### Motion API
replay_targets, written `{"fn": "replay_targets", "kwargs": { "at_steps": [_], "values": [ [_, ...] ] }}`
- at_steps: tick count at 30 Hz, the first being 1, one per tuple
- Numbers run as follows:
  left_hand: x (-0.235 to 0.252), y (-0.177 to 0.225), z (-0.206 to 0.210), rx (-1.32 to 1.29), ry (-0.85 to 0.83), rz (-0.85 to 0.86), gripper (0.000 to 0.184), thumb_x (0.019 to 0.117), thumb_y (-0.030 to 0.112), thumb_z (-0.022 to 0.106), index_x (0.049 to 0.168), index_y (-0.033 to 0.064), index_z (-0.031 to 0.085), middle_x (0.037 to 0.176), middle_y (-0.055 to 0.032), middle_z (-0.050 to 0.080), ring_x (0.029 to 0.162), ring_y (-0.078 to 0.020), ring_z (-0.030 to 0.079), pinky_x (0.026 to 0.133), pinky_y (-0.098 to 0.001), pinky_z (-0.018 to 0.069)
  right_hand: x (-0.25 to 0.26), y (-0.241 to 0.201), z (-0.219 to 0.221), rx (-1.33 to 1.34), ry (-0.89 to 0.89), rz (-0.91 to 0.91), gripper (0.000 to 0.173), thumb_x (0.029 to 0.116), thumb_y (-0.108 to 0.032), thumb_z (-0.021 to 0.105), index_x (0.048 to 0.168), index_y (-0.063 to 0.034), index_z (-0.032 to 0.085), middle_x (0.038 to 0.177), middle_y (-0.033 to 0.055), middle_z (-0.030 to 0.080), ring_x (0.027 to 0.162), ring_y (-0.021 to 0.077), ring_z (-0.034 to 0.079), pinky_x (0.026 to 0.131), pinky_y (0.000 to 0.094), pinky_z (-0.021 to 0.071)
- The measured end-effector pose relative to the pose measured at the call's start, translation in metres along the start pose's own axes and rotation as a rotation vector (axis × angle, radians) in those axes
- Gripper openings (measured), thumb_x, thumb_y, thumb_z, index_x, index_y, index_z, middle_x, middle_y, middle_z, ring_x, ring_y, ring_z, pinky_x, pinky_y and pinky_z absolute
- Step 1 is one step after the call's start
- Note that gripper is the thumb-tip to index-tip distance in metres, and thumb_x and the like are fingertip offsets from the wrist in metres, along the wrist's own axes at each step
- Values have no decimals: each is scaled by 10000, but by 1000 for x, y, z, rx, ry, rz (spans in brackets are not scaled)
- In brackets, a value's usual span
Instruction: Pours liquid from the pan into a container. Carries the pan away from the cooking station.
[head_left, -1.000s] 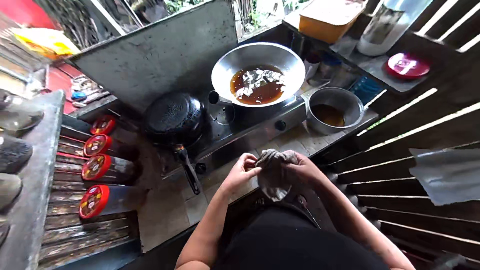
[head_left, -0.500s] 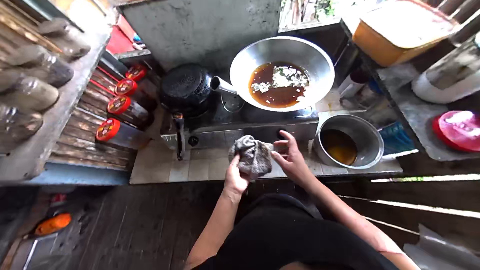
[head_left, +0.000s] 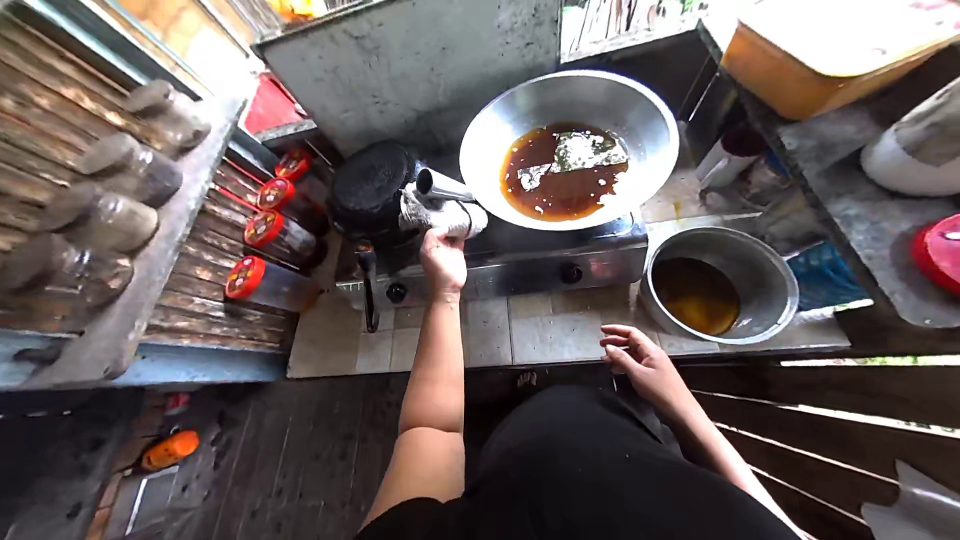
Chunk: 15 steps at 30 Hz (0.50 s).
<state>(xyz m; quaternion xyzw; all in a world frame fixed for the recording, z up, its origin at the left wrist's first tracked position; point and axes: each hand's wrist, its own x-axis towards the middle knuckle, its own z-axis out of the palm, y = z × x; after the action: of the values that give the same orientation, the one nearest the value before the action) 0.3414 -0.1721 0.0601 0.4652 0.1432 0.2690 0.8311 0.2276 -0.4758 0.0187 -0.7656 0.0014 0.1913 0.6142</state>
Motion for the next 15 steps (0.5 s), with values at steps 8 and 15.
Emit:
{"fn": "replay_targets", "kwargs": {
  "at_steps": [8,15],
  "values": [
    [37,-17,-42,403,-351,265,600,903,-40,685,1431,30,409,1287,-37,610,1156,-121,627,998,-351,549,-9,9,-11,28,194,166,319,1044,-43,493,1342,35,576,1132,163,686,868,145,684,769,309,576],
    [79,-23,-6,322,-221,398,791,734,23,868,1380,-53,418,1216,-90,645,1128,-132,646,1007,-352,555,-2,6,0,41,274,251,295,1044,-42,528,1325,18,594,1070,143,698,832,132,679,735,294,568]
  ]
}}
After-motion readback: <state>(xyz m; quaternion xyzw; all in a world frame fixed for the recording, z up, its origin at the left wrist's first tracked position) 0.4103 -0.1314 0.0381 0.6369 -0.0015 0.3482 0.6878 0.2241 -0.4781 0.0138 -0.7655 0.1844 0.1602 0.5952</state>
